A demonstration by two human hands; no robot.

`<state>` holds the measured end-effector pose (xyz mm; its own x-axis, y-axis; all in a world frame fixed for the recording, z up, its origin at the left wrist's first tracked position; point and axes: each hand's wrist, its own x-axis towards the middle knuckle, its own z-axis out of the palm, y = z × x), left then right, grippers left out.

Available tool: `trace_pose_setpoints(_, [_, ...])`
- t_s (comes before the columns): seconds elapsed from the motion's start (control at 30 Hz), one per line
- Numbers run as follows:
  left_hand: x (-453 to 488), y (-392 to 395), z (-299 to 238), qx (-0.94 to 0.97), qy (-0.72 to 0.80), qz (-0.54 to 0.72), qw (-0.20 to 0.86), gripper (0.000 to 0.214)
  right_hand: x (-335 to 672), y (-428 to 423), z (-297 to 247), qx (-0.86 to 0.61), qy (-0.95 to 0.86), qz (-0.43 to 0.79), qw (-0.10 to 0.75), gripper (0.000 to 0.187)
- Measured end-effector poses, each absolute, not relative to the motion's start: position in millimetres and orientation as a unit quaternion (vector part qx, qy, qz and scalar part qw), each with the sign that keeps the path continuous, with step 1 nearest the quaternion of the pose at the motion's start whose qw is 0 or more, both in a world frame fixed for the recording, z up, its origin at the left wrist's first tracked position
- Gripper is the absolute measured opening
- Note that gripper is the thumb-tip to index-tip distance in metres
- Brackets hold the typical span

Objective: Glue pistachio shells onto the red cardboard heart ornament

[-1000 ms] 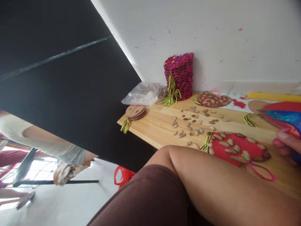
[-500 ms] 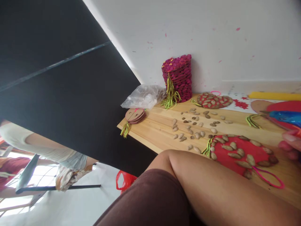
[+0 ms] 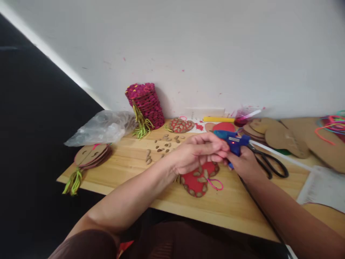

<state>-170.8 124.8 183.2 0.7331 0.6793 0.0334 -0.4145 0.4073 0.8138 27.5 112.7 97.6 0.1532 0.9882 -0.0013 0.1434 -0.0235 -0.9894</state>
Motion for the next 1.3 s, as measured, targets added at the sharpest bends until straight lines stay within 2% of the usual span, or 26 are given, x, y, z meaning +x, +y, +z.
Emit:
trace_pose_setpoints(0.13, [-192.5,148.7,166.5,0.402,0.148,0.373,0.823,0.019,25.5,111.4,97.8,-0.578,-0.499,0.429,0.483,0.029])
trace_pose_setpoints(0.4, [-198.7,155.6,147.6,0.438,0.173,0.349,0.81,0.024,14.4,105.3,114.8,-0.564,-0.478,0.449,0.501,0.029])
trace_pose_setpoints(0.53, [-196.1,151.3,137.6,0.456,0.239,0.326,0.793,0.024,5.2,96.2,128.4,-0.518,-0.425,0.5,0.548,0.032])
trace_pose_setpoints(0.7, [-191.4,143.8,133.7,0.508,0.251,0.296,0.769,0.025,1.4,89.6,135.4,-0.444,-0.399,0.589,0.544,0.032])
trace_pose_setpoints(0.8, [-190.0,141.1,137.1,0.623,0.252,0.31,0.673,0.023,3.2,89.6,133.2,-0.415,-0.377,0.641,0.524,0.032])
trace_pose_setpoints(0.93, [-194.6,143.9,140.3,0.786,0.224,0.355,0.454,0.02,5.6,90.6,131.3,-0.408,-0.338,0.679,0.508,0.033])
trace_pose_setpoints(1.13, [-205.9,153.7,133.9,0.929,0.14,0.31,0.145,0.049,9.2,90.3,133.9,-0.422,-0.337,0.658,0.524,0.027])
trace_pose_setpoints(1.3, [-200.1,142.2,135.2,0.961,0.221,0.163,-0.021,0.066,9.3,92.3,134.4,-0.435,-0.295,0.632,0.569,0.029])
